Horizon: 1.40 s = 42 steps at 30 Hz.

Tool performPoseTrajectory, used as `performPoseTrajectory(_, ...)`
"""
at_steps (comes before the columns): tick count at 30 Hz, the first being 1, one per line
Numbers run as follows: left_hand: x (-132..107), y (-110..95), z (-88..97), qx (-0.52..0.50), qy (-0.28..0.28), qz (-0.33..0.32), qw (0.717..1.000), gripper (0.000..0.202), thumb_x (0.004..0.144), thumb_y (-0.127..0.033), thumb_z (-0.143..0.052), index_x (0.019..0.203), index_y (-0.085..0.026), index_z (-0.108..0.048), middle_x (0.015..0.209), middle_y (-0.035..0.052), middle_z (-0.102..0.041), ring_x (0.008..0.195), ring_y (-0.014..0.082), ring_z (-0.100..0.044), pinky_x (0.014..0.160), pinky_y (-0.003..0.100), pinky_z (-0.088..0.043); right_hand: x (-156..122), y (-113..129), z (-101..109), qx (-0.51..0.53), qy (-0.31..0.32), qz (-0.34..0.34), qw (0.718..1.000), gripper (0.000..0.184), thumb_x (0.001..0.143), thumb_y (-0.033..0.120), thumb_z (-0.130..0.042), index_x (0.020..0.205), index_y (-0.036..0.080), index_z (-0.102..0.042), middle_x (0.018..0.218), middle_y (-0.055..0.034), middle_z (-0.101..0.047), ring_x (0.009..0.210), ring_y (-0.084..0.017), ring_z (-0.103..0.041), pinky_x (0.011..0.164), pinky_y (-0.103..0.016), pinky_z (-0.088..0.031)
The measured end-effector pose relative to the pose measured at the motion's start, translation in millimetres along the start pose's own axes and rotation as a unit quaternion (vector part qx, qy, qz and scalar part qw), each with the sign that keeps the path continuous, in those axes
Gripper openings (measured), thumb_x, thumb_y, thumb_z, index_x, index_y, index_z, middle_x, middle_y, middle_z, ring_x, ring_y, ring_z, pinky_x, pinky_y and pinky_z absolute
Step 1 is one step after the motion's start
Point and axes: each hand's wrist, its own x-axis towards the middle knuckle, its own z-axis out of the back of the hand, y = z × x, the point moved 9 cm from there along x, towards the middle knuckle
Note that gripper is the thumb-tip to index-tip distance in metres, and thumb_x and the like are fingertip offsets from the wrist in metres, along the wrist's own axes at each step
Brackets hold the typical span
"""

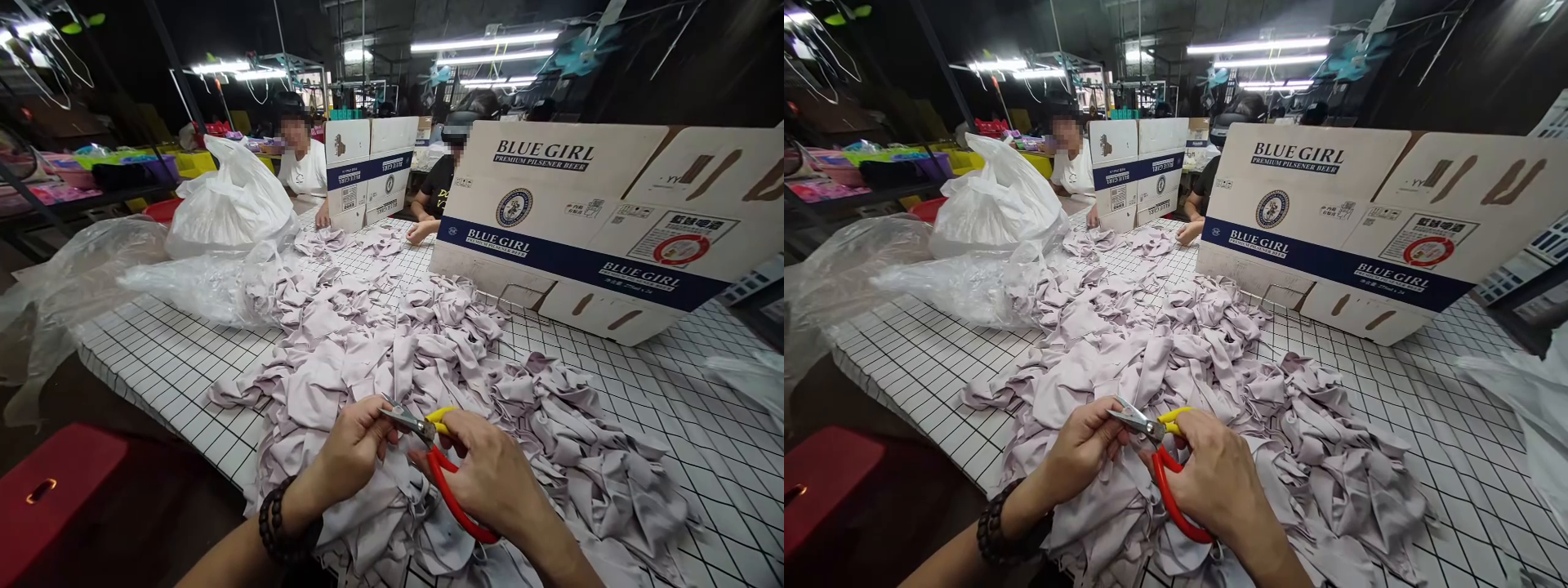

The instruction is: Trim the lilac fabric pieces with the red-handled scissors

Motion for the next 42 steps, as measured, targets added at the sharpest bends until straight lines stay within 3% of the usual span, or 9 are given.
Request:
performPoseTrajectory(3,1,-2,1.1,0.010,-0.003,-0.002,1.000,0.027,0.091,-0.029,-0.048,0.068,-0.016,-0.055,0.061,-0.0001,-0.053,0.051,0.0099,-0.046,0.052,0.022,-0.036,0,0,-2,0.012,0.012,-0.003,1.000,0.024,0.076,0.046,-0.065,0.072,0.023,-0.057,0.068,-0.0001,-0.061,0.061,-0.017,-0.055,0.055,-0.026,-0.039)
performPoseTrajectory(9,0,-3,1.5,0.008,-0.001,-0.005,1.000,0.029,0.092,-0.029,-0.048,0.067,-0.016,-0.055,0.060,-0.0004,-0.051,0.051,0.0097,-0.045,0.051,0.022,-0.035,0,-2,-6,0.003,0.015,-0.012,1.000,0.037,0.077,0.051,-0.062,0.062,0.022,-0.046,0.059,0.0019,-0.053,0.054,-0.014,-0.048,0.051,-0.025,-0.031)
performPoseTrajectory(13,0,0,0.6,-0.012,0.002,0.000,1.000,0.030,0.093,-0.032,-0.048,0.068,-0.016,-0.056,0.061,-0.0005,-0.051,0.050,0.0090,-0.043,0.050,0.021,-0.034,0,-2,-6,0.004,0.013,-0.008,1.000,0.035,0.076,0.046,-0.063,0.060,0.022,-0.042,0.056,0.0032,-0.050,0.052,-0.013,-0.044,0.050,-0.025,-0.029)
performPoseTrajectory(30,1,8,-0.9,-0.089,0.014,0.053,0.995,0.042,0.086,-0.053,-0.057,0.075,-0.013,-0.063,0.060,-0.0009,-0.052,0.046,0.0071,-0.041,0.045,0.020,-0.031,4,-4,-9,0.032,-0.009,0.018,0.999,0.043,0.075,0.046,-0.061,0.054,0.021,-0.034,0.050,0.0047,-0.039,0.047,-0.010,-0.035,0.048,-0.025,-0.023)
performPoseTrajectory(34,2,6,1.7,-0.093,0.008,0.056,0.994,0.043,0.085,-0.054,-0.058,0.073,-0.012,-0.063,0.058,-0.0012,-0.051,0.046,0.0072,-0.041,0.045,0.020,-0.032,4,-12,-28,0.134,0.058,-0.014,0.989,0.049,0.073,0.046,-0.066,0.052,0.021,-0.030,0.049,0.0061,-0.031,0.048,-0.009,-0.029,0.047,-0.025,-0.021)
performPoseTrajectory(36,2,3,3.0,-0.098,0.007,0.055,0.994,0.043,0.085,-0.054,-0.058,0.073,-0.012,-0.063,0.058,-0.0013,-0.051,0.047,0.0069,-0.041,0.046,0.019,-0.032,5,-25,-37,0.249,0.092,-0.066,0.962,0.049,0.075,0.049,-0.064,0.052,0.022,-0.031,0.050,0.0064,-0.029,0.048,-0.009,-0.027,0.046,-0.024,-0.022)
performPoseTrajectory(39,1,1,4.0,-0.097,0.012,0.053,0.994,0.044,0.085,-0.055,-0.058,0.074,-0.012,-0.063,0.059,-0.0011,-0.051,0.048,0.0069,-0.042,0.047,0.019,-0.033,19,-49,-32,0.377,0.068,-0.118,0.916,0.040,0.081,0.052,-0.057,0.060,0.022,-0.042,0.057,0.0046,-0.040,0.051,-0.011,-0.038,0.049,-0.025,-0.033)
performPoseTrajectory(42,-3,2,4.6,-0.096,0.016,0.058,0.994,0.046,0.085,-0.056,-0.057,0.074,-0.012,-0.062,0.060,-0.0005,-0.051,0.049,0.0070,-0.043,0.047,0.019,-0.033,52,-62,-19,0.367,0.034,-0.115,0.922,0.024,0.075,0.041,-0.066,0.074,0.021,-0.052,0.070,0.0020,-0.053,0.059,-0.013,-0.048,0.056,-0.026,-0.041)
